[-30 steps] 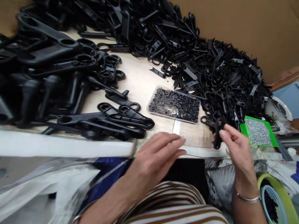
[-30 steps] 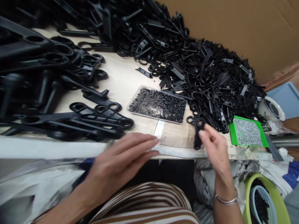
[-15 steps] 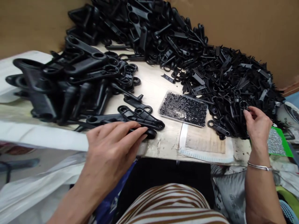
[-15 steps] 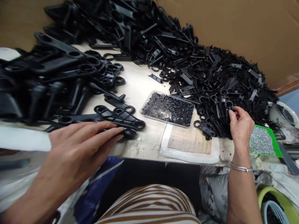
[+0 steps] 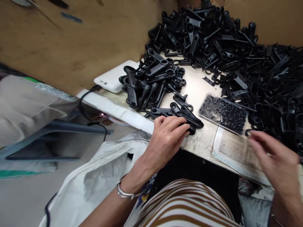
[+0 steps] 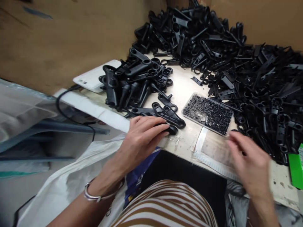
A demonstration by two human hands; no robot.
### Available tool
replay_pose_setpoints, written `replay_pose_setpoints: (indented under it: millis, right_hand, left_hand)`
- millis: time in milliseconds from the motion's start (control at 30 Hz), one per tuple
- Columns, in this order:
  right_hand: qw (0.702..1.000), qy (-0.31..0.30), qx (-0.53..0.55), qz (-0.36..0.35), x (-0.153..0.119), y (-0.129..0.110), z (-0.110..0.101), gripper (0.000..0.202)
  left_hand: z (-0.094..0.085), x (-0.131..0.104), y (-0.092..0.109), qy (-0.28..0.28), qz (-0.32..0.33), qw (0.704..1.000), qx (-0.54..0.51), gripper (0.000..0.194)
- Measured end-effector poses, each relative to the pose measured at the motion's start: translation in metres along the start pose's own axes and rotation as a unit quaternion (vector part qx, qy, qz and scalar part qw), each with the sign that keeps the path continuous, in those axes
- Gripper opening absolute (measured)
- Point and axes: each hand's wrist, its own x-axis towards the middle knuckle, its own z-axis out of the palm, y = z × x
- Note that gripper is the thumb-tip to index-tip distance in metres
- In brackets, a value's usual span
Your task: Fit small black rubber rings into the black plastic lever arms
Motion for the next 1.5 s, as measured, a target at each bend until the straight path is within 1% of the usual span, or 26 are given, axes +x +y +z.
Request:
replay_pose_setpoints:
  millis: [33,67,133,200,267,367,433,533,633,733,767,833,933,1033,1167,1300,1400,1433,1500]
  right_hand:
    - [0.997,-0.053,0.017,-0.053,0.005,-0.017,0.015,0.023]
    - [0.991,-0.079,0.025,-0.101,0.012,-0.033,0.029,0.02]
    - [0.981,-0.089,0.0,-0.171,0.026,-0.055,0.055,0.02]
    - [0.975,-0.087,-0.055,-0.197,0.037,-0.068,0.075,0.02]
    - [0.969,-0.098,-0.093,-0.206,0.045,-0.073,0.088,0.017]
    - [0.966,-0.107,-0.082,-0.22,0.048,-0.073,0.094,0.012]
    - [0.968,-0.086,-0.053,-0.23,0.045,-0.067,0.089,0.014]
    - [0.969,-0.055,-0.056,-0.235,0.032,-0.052,0.069,0.02]
    - [0.963,-0.063,-0.097,-0.244,0.015,-0.032,0.048,0.024]
    - [0.955,-0.059,-0.122,-0.262,0.001,-0.013,0.039,0.023]
    - [0.954,-0.058,-0.128,-0.265,-0.002,-0.009,0.038,0.023]
    - [0.953,-0.062,-0.131,-0.265,-0.007,-0.002,0.039,0.022]
    - [0.956,-0.075,-0.131,-0.253,-0.011,0.002,0.039,0.022]
    - [0.958,-0.079,-0.126,-0.244,-0.012,0.001,0.036,0.023]
    - [0.965,-0.096,-0.093,-0.227,-0.011,-0.001,0.029,0.024]
    - [0.969,-0.139,-0.037,-0.199,-0.011,-0.002,0.021,0.027]
    - [0.971,-0.164,0.002,-0.174,-0.011,-0.004,0.014,0.029]
    - [0.974,-0.16,0.015,-0.162,-0.01,-0.005,0.012,0.028]
    - [0.983,-0.128,0.027,-0.131,-0.006,-0.006,0.009,0.024]
  left_hand:
    - [0.0,0.0,0.0,0.002,-0.002,1.0,-0.002,0.01]
    - [-0.001,0.0,0.001,0.004,-0.002,1.0,-0.004,0.009]
    - [-0.002,-0.001,0.002,0.002,-0.005,1.0,-0.005,0.01]
    - [-0.003,-0.002,0.003,-0.002,-0.011,1.0,-0.003,0.01]
    - [-0.003,-0.003,0.003,-0.006,-0.015,1.0,-0.002,0.009]
    - [-0.003,-0.004,0.001,-0.01,-0.02,1.0,0.002,0.009]
    - [-0.003,-0.004,0.0,-0.01,-0.021,1.0,0.005,0.01]
    - [-0.004,-0.004,-0.003,-0.003,-0.014,1.0,0.006,0.009]
    - [-0.007,-0.003,-0.002,0.018,-0.007,1.0,-0.001,0.007]
    - [-0.006,0.001,0.007,0.032,0.013,0.999,-0.021,0.006]
    - [-0.004,0.003,0.012,0.026,0.029,0.999,-0.031,0.007]
    - [0.004,0.008,0.022,-0.007,0.072,0.996,-0.046,0.011]
    - [0.019,0.015,0.035,-0.074,0.118,0.989,-0.049,0.02]
    - [0.029,0.019,0.04,-0.109,0.12,0.985,-0.05,0.028]
    - [0.03,0.022,0.042,-0.14,0.119,0.981,-0.059,0.027]
    - [0.03,0.023,0.042,-0.176,0.115,0.975,-0.072,0.024]
    - [0.031,0.021,0.042,-0.185,0.113,0.973,-0.078,0.023]
    - [0.031,0.021,0.042,-0.186,0.113,0.973,-0.08,0.023]
    - [0.03,0.021,0.042,-0.186,0.113,0.972,-0.089,0.023]
